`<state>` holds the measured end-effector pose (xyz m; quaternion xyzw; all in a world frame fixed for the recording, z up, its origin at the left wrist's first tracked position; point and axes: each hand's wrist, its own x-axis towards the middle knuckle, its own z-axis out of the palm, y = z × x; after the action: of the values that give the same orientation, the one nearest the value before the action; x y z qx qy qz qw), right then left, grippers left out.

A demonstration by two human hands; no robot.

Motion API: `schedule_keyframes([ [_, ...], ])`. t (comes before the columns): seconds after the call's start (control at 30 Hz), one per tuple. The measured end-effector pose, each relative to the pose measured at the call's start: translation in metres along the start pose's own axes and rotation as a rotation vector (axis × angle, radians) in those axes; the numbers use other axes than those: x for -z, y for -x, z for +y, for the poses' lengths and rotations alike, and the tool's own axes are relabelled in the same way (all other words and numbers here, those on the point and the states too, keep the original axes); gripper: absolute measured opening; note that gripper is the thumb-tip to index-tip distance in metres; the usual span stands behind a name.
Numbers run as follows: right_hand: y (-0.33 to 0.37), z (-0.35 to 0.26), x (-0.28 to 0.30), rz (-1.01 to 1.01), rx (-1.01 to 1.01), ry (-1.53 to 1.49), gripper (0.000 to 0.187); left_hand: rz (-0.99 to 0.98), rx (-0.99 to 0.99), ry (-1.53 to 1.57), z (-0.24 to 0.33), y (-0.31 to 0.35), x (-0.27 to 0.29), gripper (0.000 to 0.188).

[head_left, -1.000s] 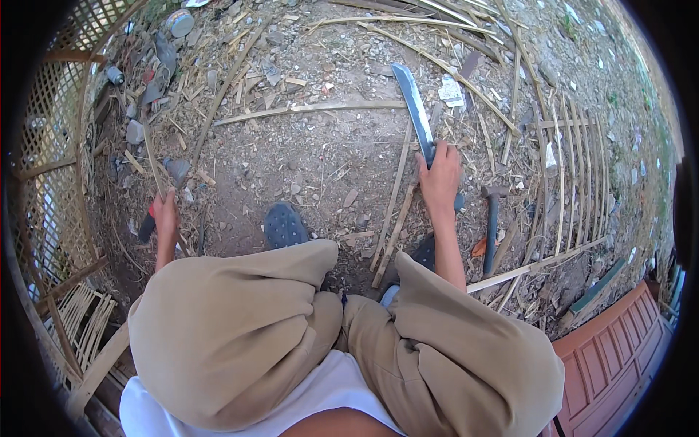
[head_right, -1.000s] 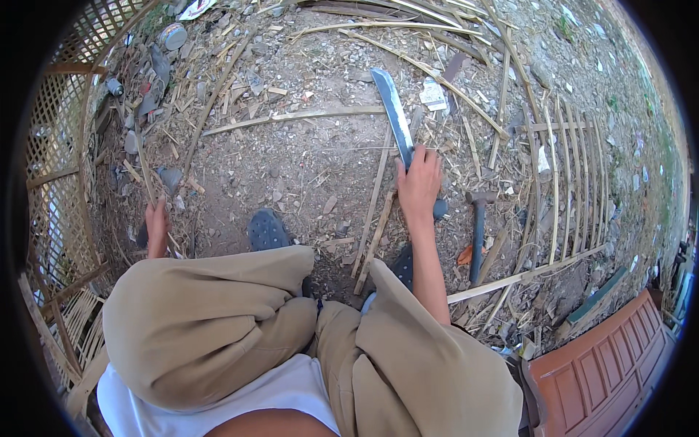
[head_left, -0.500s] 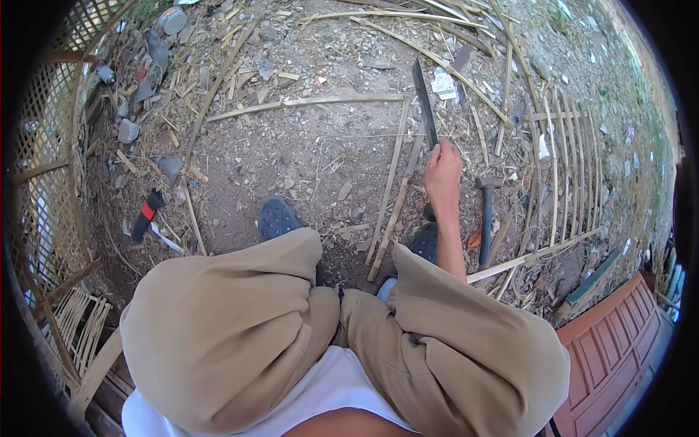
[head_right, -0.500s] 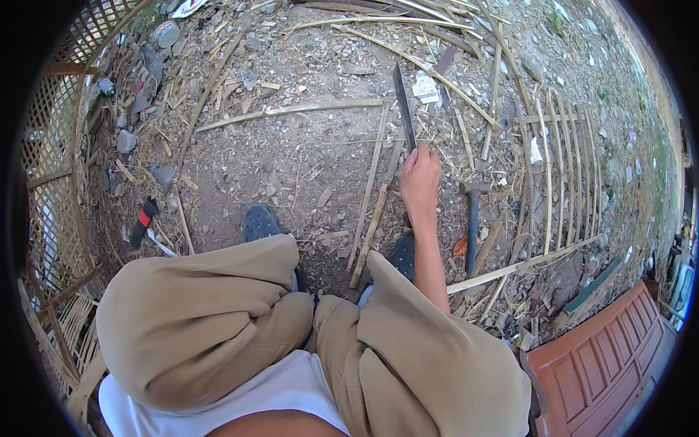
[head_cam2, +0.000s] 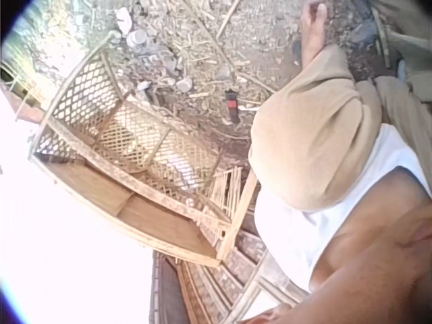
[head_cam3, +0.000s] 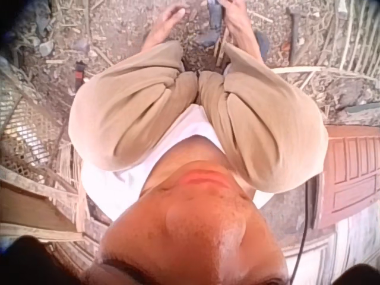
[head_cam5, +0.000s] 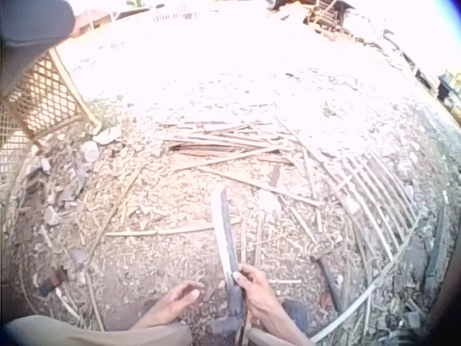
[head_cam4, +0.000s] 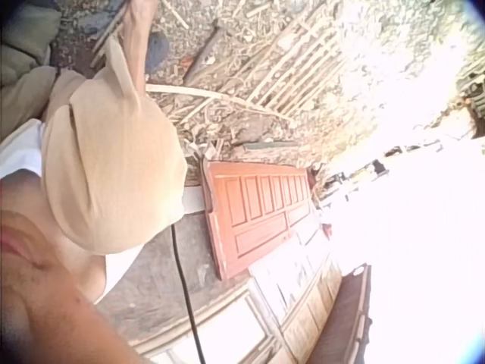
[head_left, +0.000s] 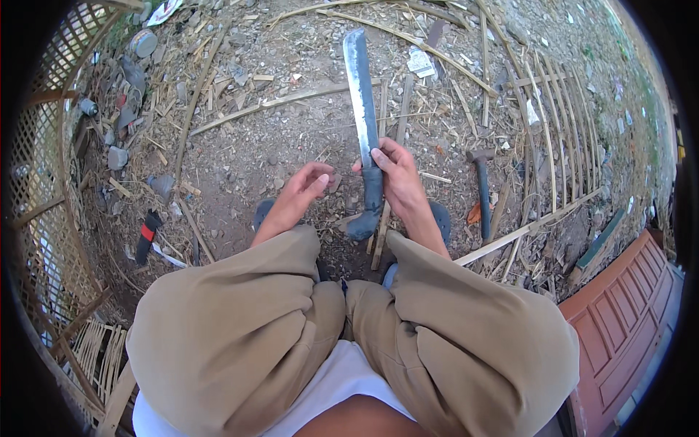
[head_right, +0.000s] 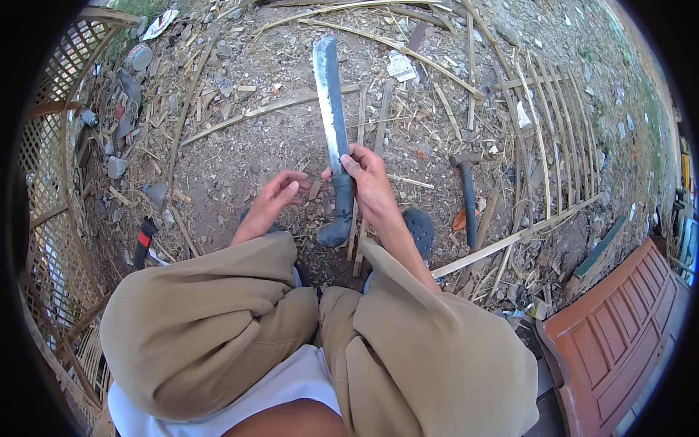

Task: The person cuts, whittles, and smooths bamboo strips using a large knife, then joins and fastens the wooden strips together using small tacks and a hammer.

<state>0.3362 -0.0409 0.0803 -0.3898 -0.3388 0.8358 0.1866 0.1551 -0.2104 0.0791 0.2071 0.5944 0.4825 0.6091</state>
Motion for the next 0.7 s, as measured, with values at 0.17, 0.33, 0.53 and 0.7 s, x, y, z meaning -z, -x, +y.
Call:
schedule_keyframes([
  [0.17,0.042,-0.063,0.115,0.567,0.295,0.692,0.015,0.071,0.135,-0.080,-0.058,0.014,0.023,0.033],
  [0.33,0.079,-0.069,0.273,1.083,0.316,0.974,0.018,0.219,0.169,0.061,-0.083,0.027,0.057,0.028],
  [0.53,0.082,-0.030,0.317,1.159,0.156,0.793,0.023,0.177,0.176,-0.141,-0.064,0.003,0.057,0.024],
  [0.7,0.067,-0.055,0.245,1.161,0.128,1.253,0.021,0.153,0.199,-0.206,-0.069,-0.006,0.052,0.022],
])
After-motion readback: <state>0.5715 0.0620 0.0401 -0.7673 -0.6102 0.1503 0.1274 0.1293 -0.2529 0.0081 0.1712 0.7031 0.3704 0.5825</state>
